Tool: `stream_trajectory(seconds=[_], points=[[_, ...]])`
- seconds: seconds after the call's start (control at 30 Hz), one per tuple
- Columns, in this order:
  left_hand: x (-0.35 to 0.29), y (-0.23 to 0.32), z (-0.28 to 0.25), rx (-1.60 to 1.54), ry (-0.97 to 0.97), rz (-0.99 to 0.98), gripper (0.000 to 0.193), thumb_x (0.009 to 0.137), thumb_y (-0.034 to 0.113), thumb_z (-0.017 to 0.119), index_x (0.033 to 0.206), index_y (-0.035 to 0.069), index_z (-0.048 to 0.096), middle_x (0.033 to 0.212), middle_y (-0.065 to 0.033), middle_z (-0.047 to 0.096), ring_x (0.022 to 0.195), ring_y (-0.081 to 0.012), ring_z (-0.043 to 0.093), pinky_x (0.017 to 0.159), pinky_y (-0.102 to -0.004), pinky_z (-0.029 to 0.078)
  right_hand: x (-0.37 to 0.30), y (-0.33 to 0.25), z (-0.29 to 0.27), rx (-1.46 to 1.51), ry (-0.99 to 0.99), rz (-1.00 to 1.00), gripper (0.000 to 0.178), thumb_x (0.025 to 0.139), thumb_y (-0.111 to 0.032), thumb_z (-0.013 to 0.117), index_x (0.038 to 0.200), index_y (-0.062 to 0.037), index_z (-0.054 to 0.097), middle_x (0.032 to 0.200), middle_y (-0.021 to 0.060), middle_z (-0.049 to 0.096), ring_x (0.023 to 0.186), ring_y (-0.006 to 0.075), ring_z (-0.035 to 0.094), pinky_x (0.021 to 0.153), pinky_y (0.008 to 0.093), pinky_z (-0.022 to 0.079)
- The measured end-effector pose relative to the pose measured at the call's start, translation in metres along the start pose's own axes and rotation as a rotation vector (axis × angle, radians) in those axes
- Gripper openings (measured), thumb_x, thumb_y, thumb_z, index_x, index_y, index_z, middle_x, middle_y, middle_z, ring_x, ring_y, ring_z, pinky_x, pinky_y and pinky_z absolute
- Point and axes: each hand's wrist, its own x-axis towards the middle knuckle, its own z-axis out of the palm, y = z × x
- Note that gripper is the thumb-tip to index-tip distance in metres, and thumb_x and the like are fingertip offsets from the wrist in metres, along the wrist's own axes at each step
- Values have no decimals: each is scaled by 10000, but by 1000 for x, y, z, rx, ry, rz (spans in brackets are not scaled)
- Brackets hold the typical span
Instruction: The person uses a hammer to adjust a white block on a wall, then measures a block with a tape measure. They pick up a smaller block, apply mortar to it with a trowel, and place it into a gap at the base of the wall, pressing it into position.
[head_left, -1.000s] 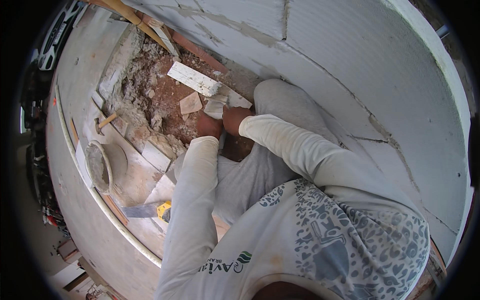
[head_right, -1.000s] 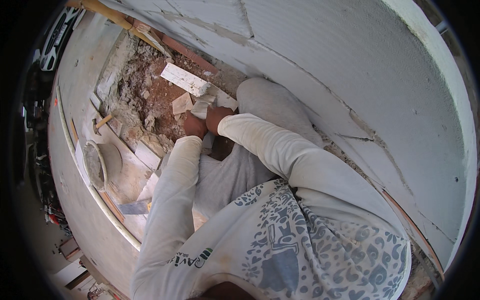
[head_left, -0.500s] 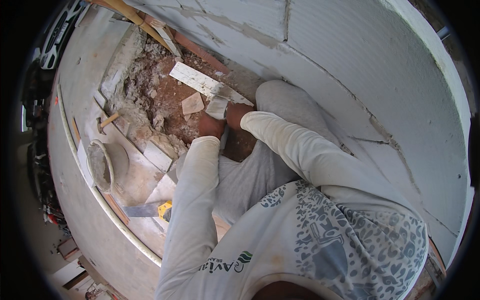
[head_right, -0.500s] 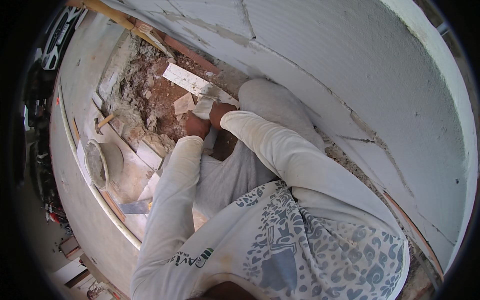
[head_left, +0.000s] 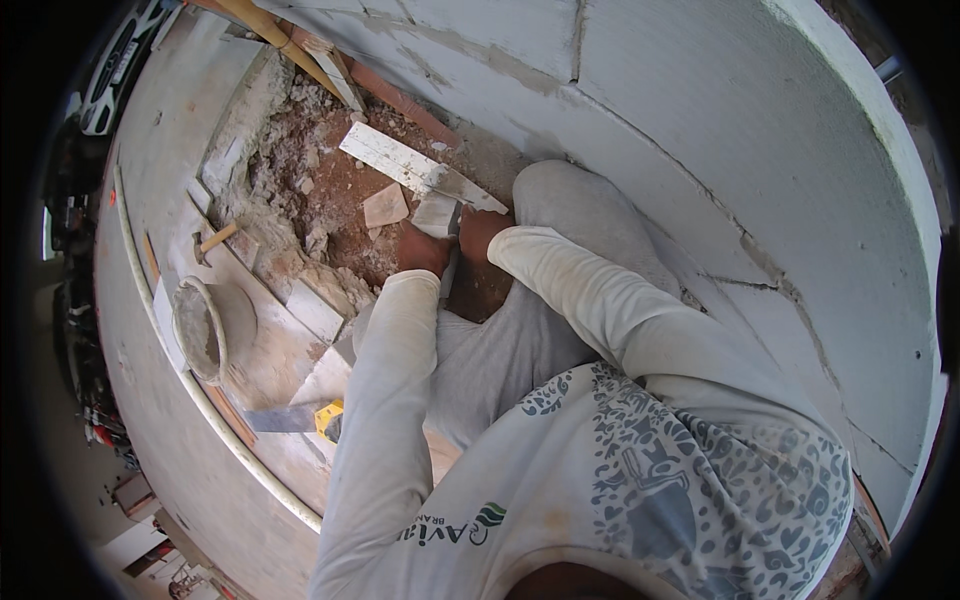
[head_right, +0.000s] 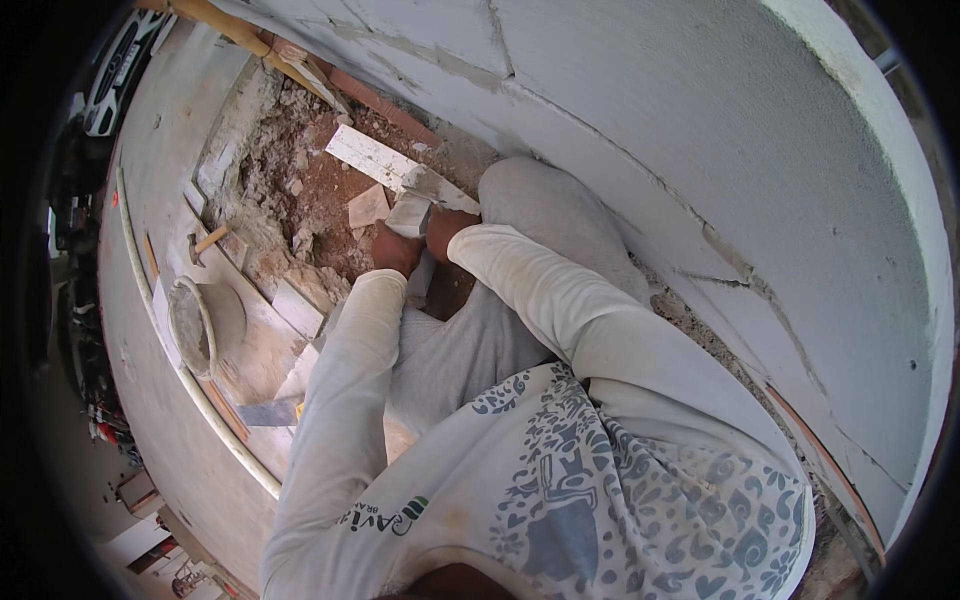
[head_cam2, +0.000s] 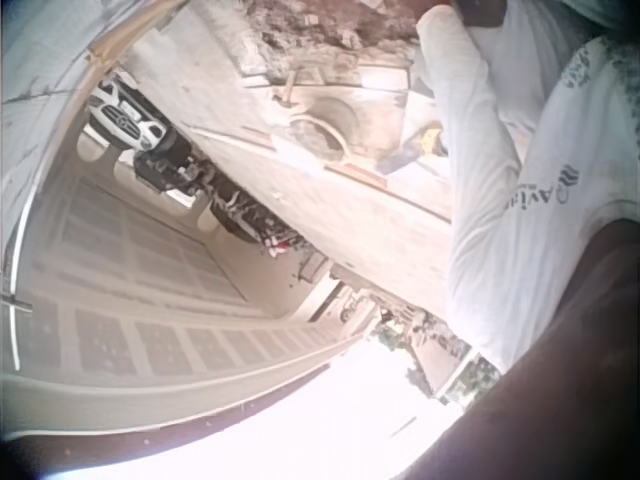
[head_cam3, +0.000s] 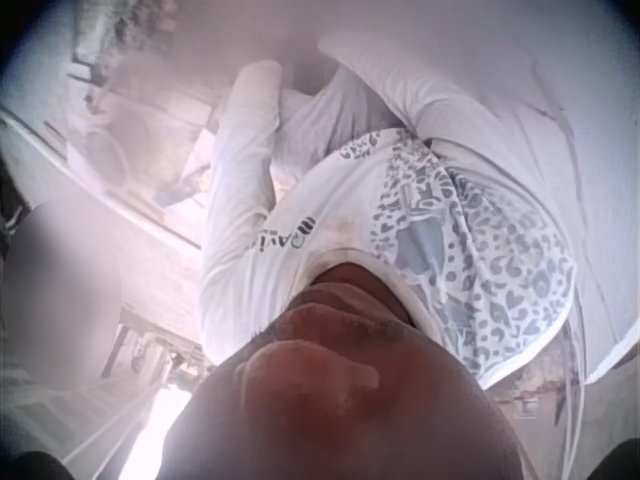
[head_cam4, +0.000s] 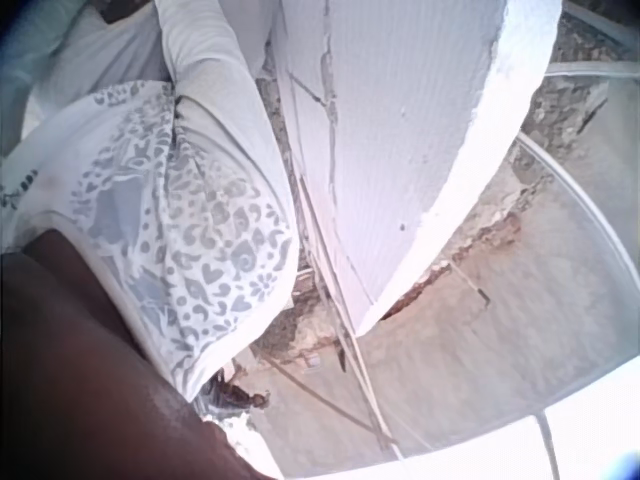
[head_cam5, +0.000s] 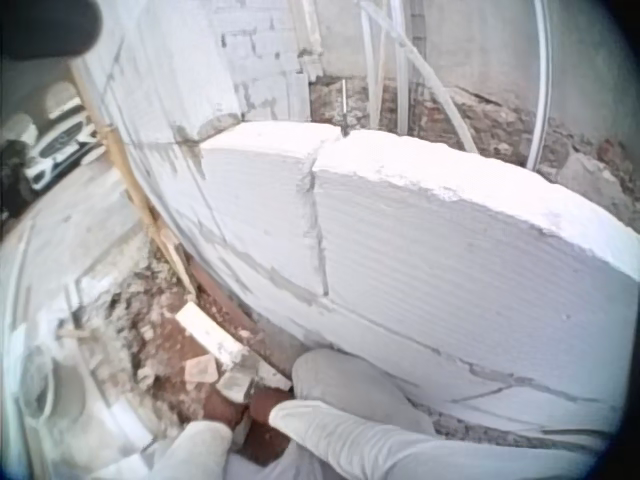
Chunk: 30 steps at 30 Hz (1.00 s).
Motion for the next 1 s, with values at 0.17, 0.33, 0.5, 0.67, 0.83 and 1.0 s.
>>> stream_trajectory(seconds=[0.17,0.33,0.5,0.67,0.83,1.0], points=[[-1,-11,7,-51,94,4,880,664,335,928,1312,-36,462,1256,-325,635,1185,-468,622,1018,-499,506,-5,-5,1,-62,-67,-49,556,946,-176,500,1430,92,439,1157,277,703,1063,405,705,921,502,547],[2,-9,4,-19,-3,0,1112,671,457,894,1465,-109,358,1270,-340,632,1184,-449,641,1008,-458,529,4,-2,-4,-14,-17,-28,482,931,-173,521,1342,78,511,1123,279,711,1051,409,709,913,510,552],[-1,-18,11,30,56,-22,1119,670,457,896,1461,-117,351,1262,-333,640,1174,-445,647,1001,-464,532,-16,-5,4,-13,-91,-55,561,931,-175,532,1390,136,446,1183,301,687,1070,422,700,934,502,542],[4,-9,4,-2,14,-22,1151,639,450,917,1464,-118,351,1264,-334,639,1171,-446,649,994,-468,535,-14,-9,4,-19,-67,-26,567,940,-155,509,1427,122,423,1237,302,665,1113,420,685,952,499,536],[3,-8,5,-18,0,-23,1146,621,440,930,1461,-99,367,1258,-326,645,1171,-440,651,993,-470,536,-1,-3,5,50,-49,64,553,961,-159,467,1451,93,415,1257,305,656,1135,428,675,973,506,528],[-1,-18,7,-9,38,-14,1094,646,439,917,1442,-92,388,1253,-328,646,1172,-446,647,990,-481,536,-22,-3,12,-40,-89,-15,480,969,-179,469,1390,49,502,1266,262,668,1134,414,680,958,498,541]])
